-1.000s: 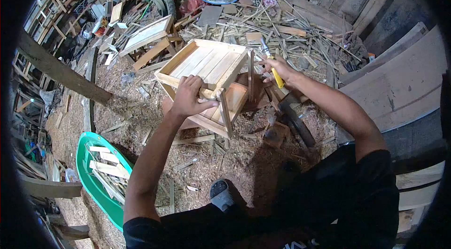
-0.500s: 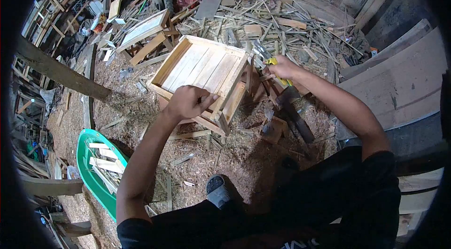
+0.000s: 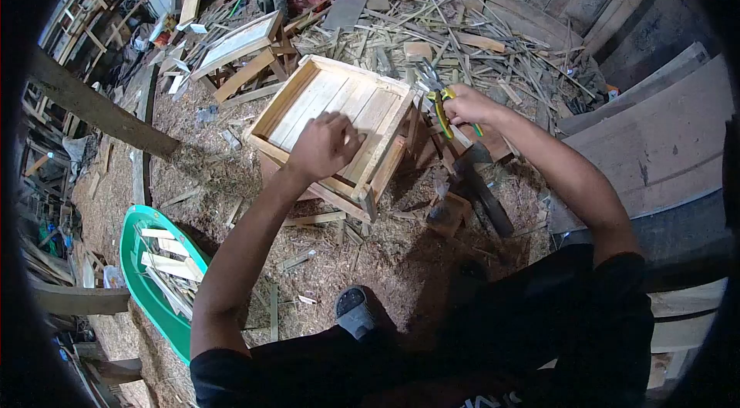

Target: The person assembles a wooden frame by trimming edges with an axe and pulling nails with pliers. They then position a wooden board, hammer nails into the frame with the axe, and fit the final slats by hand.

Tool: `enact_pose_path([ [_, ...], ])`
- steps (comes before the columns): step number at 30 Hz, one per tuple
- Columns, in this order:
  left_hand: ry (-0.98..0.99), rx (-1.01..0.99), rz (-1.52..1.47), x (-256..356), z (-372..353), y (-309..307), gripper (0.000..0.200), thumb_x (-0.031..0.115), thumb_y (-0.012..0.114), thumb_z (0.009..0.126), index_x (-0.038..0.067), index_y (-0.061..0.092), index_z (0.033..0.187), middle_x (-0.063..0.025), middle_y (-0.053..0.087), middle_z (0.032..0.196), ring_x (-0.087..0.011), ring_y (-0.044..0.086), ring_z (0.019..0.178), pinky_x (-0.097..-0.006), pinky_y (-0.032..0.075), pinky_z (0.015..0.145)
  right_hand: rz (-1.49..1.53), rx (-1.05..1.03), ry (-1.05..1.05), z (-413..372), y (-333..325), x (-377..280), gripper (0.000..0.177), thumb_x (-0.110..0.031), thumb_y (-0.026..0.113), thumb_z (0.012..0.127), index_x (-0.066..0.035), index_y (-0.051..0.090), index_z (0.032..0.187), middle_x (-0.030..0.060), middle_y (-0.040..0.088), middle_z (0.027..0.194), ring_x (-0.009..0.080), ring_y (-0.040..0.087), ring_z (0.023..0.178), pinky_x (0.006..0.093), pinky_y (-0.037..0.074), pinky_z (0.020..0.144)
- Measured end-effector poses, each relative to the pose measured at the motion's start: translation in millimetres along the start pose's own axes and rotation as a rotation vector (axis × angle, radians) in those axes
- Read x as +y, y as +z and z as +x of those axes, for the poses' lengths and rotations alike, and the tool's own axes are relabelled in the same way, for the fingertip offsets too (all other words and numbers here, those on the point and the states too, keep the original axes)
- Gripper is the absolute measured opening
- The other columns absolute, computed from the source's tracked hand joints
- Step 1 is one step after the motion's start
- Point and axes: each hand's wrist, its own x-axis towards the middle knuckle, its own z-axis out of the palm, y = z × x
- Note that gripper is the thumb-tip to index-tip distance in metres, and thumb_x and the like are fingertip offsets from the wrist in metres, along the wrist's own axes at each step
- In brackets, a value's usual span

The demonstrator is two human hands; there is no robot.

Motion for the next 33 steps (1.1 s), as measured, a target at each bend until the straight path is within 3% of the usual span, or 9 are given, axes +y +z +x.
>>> enact_pose_path([
  [3, 0.021, 0.255, 0.111, -4.1, 9.8, 15.9, 0.043, 0.034, 0.063, 0.089, 0.003, 0.055, 0.117, -0.0186, 0.057, 0.121, -0.0344, 0.055, 0.116, -0.0509, 0.043, 0.094, -0.479, 0.111, -0.089, 5.1, -2.2, -13.8, 0.022, -0.007, 0.052, 0.080, 0.003, 0.063, 0.096, 0.0192, 0.067, 0.083, 0.0302, 0.066, 0.076, 0.0421, 0.051, 0.069],
  [4, -0.060, 0.098, 0.134, -5.3, 12.2, 16.5, 0.062, 0.041, 0.059, 0.091, 0.005, 0.041, 0.138, -0.0184, 0.041, 0.145, -0.0344, 0.040, 0.135, -0.0573, 0.034, 0.106, -0.529, 0.155, -0.220, 10.8, 0.8, -14.8, 0.026, -0.006, 0.051, 0.080, 0.008, 0.060, 0.100, 0.0263, 0.067, 0.090, 0.0399, 0.066, 0.084, 0.0447, 0.051, 0.075],
  [7, -0.111, 0.005, 0.315, -10.6, 16.1, 31.2, 0.066, 0.047, 0.054, 0.095, 0.006, 0.037, 0.144, -0.0207, 0.037, 0.149, -0.0363, 0.034, 0.141, -0.0579, 0.029, 0.111, -0.627, 0.296, -0.326, 15.3, 11.2, -34.0, 0.029, -0.005, 0.051, 0.081, 0.012, 0.056, 0.104, 0.0300, 0.066, 0.097, 0.0442, 0.065, 0.094, 0.0469, 0.051, 0.082],
  [8, -0.134, -0.046, 0.304, -11.3, 15.4, 30.8, 0.068, 0.049, 0.050, 0.096, 0.006, 0.034, 0.146, -0.0206, 0.032, 0.153, -0.0357, 0.028, 0.144, -0.0607, 0.026, 0.112, -0.737, 0.274, -0.257, 14.6, 13.1, -47.7, 0.034, -0.002, 0.051, 0.082, 0.014, 0.051, 0.112, 0.0315, 0.062, 0.109, 0.0454, 0.061, 0.106, 0.0490, 0.048, 0.092],
  [12, -0.118, -0.028, 0.320, -7.8, 8.5, 31.5, 0.068, 0.049, 0.050, 0.096, 0.006, 0.033, 0.147, -0.0210, 0.032, 0.153, -0.0359, 0.028, 0.144, -0.0603, 0.027, 0.112, -1.144, 0.389, -0.376, 28.2, 22.2, -55.2, 0.038, 0.002, 0.047, 0.085, 0.009, 0.047, 0.122, 0.0304, 0.053, 0.124, 0.0461, 0.053, 0.120, 0.0553, 0.036, 0.107],
  [19, -0.108, -0.011, 0.343, -1.9, -0.2, 34.2, 0.067, 0.049, 0.048, 0.097, 0.006, 0.034, 0.146, -0.0226, 0.032, 0.153, -0.0378, 0.029, 0.143, -0.0611, 0.026, 0.112, -1.386, 0.444, -0.660, 42.1, 22.0, -49.4, 0.031, -0.008, 0.045, 0.091, 0.005, 0.049, 0.119, 0.0232, 0.057, 0.117, 0.0395, 0.057, 0.115, 0.0601, 0.031, 0.109],
  [22, -0.072, -0.081, 0.306, -3.3, -3.1, 24.1, 0.071, 0.050, 0.046, 0.098, 0.003, 0.030, 0.148, -0.0233, 0.029, 0.154, -0.0389, 0.027, 0.144, -0.0608, 0.024, 0.113, -1.421, 0.486, -0.688, 42.8, 22.1, -46.4, 0.029, -0.008, 0.046, 0.090, 0.004, 0.051, 0.116, 0.0226, 0.057, 0.114, 0.0384, 0.057, 0.114, 0.0594, 0.035, 0.105],
  [26, -0.114, -0.232, 0.235, 6.2, -10.5, 4.8, 0.077, 0.055, 0.042, 0.098, 0.000, 0.025, 0.150, -0.0236, 0.025, 0.156, -0.0382, 0.024, 0.145, -0.0588, 0.021, 0.115, -1.319, 0.332, -0.637, 40.5, 15.5, -49.3, 0.028, -0.010, 0.054, 0.085, 0.003, 0.053, 0.110, 0.0224, 0.057, 0.109, 0.0386, 0.058, 0.108, 0.0578, 0.040, 0.096],
  [33, -0.064, -0.090, 0.359, 16.7, -44.5, 37.0, 0.084, 0.064, 0.033, 0.097, 0.001, 0.022, 0.151, -0.0229, 0.022, 0.157, -0.0337, 0.018, 0.148, -0.0601, 0.014, 0.117, -1.274, 0.267, -0.779, 18.5, 13.5, -48.4, 0.041, -0.003, 0.063, 0.069, 0.002, 0.054, 0.109, 0.0168, 0.054, 0.107, 0.0330, 0.053, 0.108, 0.0442, 0.042, 0.090],
])
